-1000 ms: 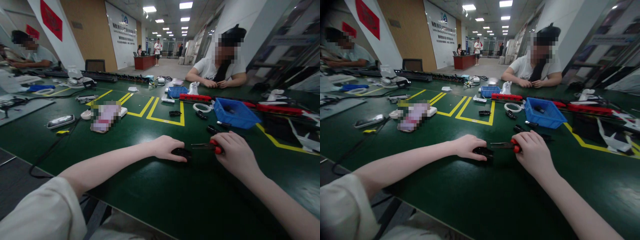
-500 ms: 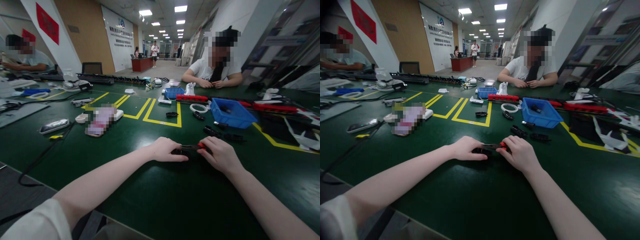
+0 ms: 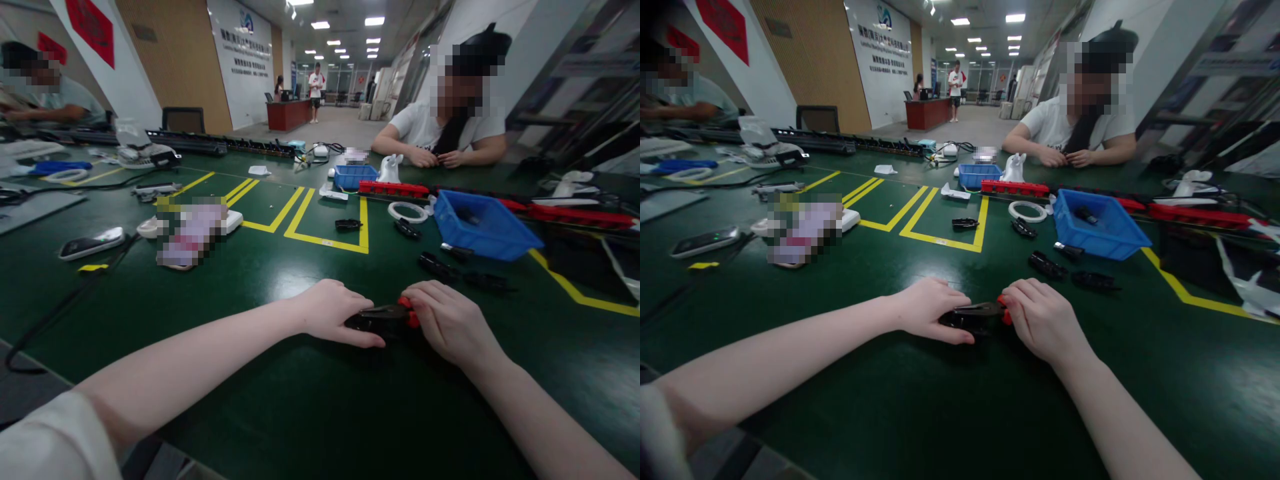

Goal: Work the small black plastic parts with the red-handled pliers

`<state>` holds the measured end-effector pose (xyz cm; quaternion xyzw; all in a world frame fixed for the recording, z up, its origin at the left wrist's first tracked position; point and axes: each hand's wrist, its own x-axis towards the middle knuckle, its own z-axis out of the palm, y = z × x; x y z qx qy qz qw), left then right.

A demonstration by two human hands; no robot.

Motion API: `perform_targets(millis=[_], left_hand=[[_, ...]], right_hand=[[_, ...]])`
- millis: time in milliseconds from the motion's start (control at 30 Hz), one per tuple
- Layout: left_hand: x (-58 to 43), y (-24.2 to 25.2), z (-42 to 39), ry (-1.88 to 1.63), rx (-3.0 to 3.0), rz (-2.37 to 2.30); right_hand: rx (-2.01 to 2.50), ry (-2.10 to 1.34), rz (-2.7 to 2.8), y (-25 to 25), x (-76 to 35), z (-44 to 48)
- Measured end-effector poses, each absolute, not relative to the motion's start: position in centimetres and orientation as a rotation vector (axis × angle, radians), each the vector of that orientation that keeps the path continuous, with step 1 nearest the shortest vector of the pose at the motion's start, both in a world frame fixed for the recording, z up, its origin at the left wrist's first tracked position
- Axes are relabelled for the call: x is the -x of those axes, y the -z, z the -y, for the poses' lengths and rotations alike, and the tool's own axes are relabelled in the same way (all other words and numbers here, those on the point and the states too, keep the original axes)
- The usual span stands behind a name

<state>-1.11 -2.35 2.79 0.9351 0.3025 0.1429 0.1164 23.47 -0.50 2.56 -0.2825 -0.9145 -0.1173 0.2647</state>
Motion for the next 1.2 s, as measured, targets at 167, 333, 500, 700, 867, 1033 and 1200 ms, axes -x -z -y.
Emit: perform_targets(millis=[167, 333, 500, 700, 867, 1033, 1200], left_hand=[[1.04, -2.93, 2.54, -0.418, -2.759, -0.882], [1.0, -2.94, 2.57, -0.426, -2.768, -0.894], [1.04, -2.87, 2.51, -0.415, -2.772, -0.882], [1.09, -2.79, 2.49, -0.425, -2.772, -0.881], [1.1, -2.68, 2.54, -0.448, -2.783, -0.88], [1.05, -2.6, 2.64, -0.44, -2.803, -0.906], [1.06, -2.66, 2.56, -0.421, -2.801, -0.919]], right_hand=[[0.724, 0.334, 2.445, -2.56, -23.62, 0.49], [0.7, 0.347, 2.402, -2.79, -23.97, 0.55], [0.649, 0.349, 2.41, -3.18, -23.99, 0.72], [0.682, 0.331, 2.445, -3.36, -23.9, 0.85], [0.655, 0.343, 2.439, -3.23, -23.98, 0.75], [0.634, 0.345, 2.445, -3.2, -23.87, 0.77], [0.648, 0.382, 2.447, -3.25, -23.73, 0.78]])
